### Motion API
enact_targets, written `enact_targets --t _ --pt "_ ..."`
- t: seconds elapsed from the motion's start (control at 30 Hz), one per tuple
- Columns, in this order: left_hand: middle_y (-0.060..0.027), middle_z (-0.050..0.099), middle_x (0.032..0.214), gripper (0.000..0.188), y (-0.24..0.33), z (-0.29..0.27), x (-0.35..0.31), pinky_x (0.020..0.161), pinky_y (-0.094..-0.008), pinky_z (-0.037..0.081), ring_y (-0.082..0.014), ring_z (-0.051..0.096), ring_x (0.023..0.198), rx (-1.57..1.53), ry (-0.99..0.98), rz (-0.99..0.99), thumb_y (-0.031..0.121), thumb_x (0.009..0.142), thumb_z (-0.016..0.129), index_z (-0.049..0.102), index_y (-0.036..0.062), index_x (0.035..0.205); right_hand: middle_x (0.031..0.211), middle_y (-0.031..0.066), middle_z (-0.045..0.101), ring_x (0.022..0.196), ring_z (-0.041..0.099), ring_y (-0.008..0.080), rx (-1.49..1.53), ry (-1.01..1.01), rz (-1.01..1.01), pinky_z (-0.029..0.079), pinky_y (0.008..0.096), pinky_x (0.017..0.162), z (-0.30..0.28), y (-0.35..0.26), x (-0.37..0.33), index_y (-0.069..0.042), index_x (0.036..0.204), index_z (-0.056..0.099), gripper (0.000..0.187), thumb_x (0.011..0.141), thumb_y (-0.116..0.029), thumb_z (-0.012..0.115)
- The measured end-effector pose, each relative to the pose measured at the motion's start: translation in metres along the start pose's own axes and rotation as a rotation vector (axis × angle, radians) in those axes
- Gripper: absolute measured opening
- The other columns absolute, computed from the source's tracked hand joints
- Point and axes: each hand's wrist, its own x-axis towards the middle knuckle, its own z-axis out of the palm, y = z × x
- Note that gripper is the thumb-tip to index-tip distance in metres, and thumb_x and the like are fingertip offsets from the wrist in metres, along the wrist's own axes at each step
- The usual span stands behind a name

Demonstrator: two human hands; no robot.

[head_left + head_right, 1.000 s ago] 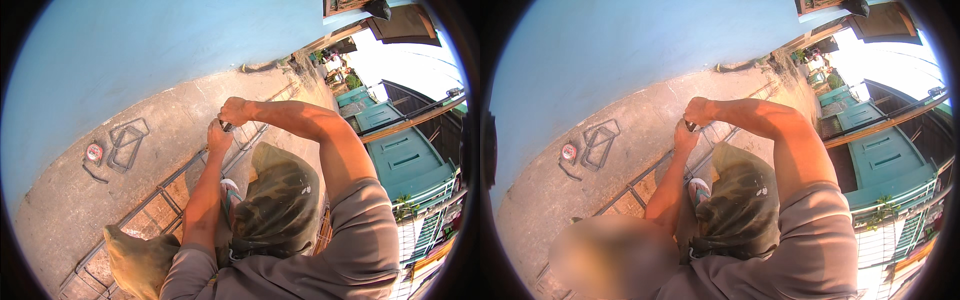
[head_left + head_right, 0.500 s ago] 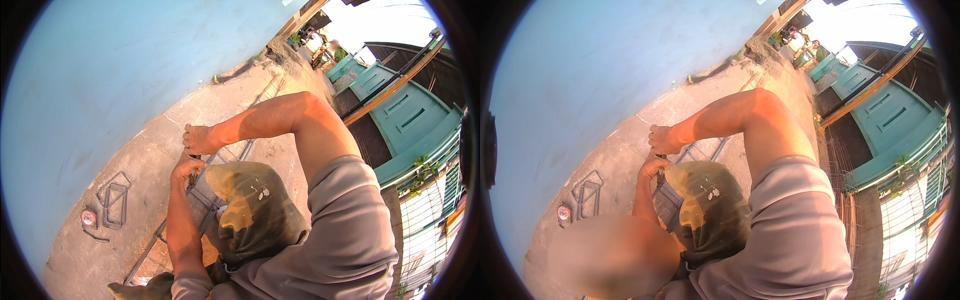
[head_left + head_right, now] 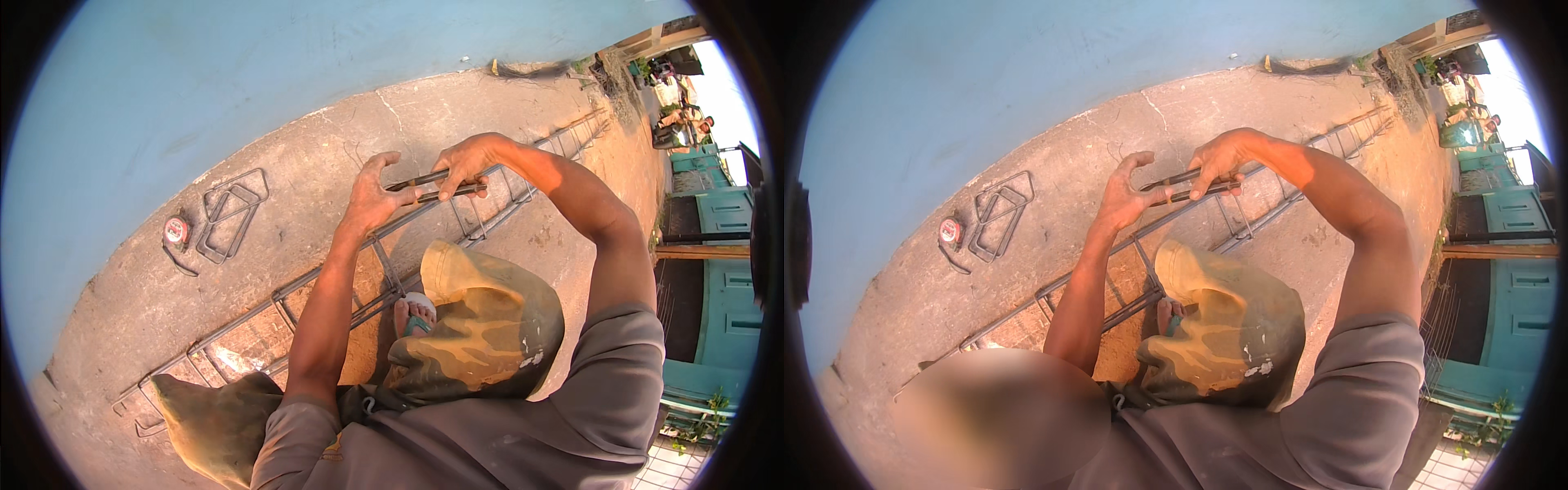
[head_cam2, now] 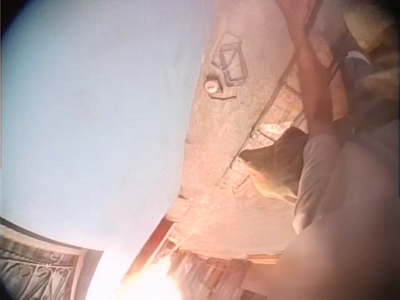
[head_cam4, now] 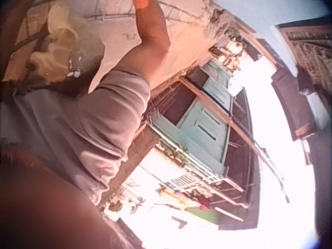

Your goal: The person sits on a concrete floor and uses pliers to tie wire around the intersections of a rebar ladder. They repeatedly wrap and twist wire segments to secure the rungs to the side rails.

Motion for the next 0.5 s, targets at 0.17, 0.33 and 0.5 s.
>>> enact_targets --t 0.17,0.33,0.5 --pt "-0.0214 0.052 0.131 0.053 -0.033 -0.038 0.002 0.101 -0.0436 0.045 -0.0306 0.052 0.122 -0.777 0.448 -0.386 0.029 0.096 0.059 0.045 -0.0062 0.132 0.06 0.0076 0.06 0.041 0.057 0.0161 0.733 0.142 -0.443 0.043 0.0259 0.035 0.057 0.057 0.041 -0.004 0.099 0.059 0.045 0.079 -0.039 0.079" --pt "-0.0186 0.058 0.119 0.052 -0.031 -0.012 -0.015 0.089 -0.0397 0.051 -0.0277 0.06 0.111 -1.049 0.171 -0.412 0.038 0.1 0.052 0.047 -0.0036 0.131 0.062 0.0073 0.06 0.042 0.057 0.0167 1.346 -0.409 -1.03 0.049 0.028 0.04 0.137 0.022 0.131 -0.002 0.112 0.053 0.046 0.086 -0.035 0.071" --pt "-0.0076 0.067 0.079 0.038 -0.027 -0.025 -0.018 0.056 -0.0304 0.051 -0.0164 0.066 0.068 -0.569 0.347 -0.313 0.037 0.096 0.061 0.065 -0.0012 0.098 0.087 0.0161 0.064 0.06 0.066 0.0209 1.491 -0.521 -1.075 0.054 0.0384 0.056 0.154 -0.008 0.139 0.002 0.143 0.031 0.057 0.097 -0.023 0.052"
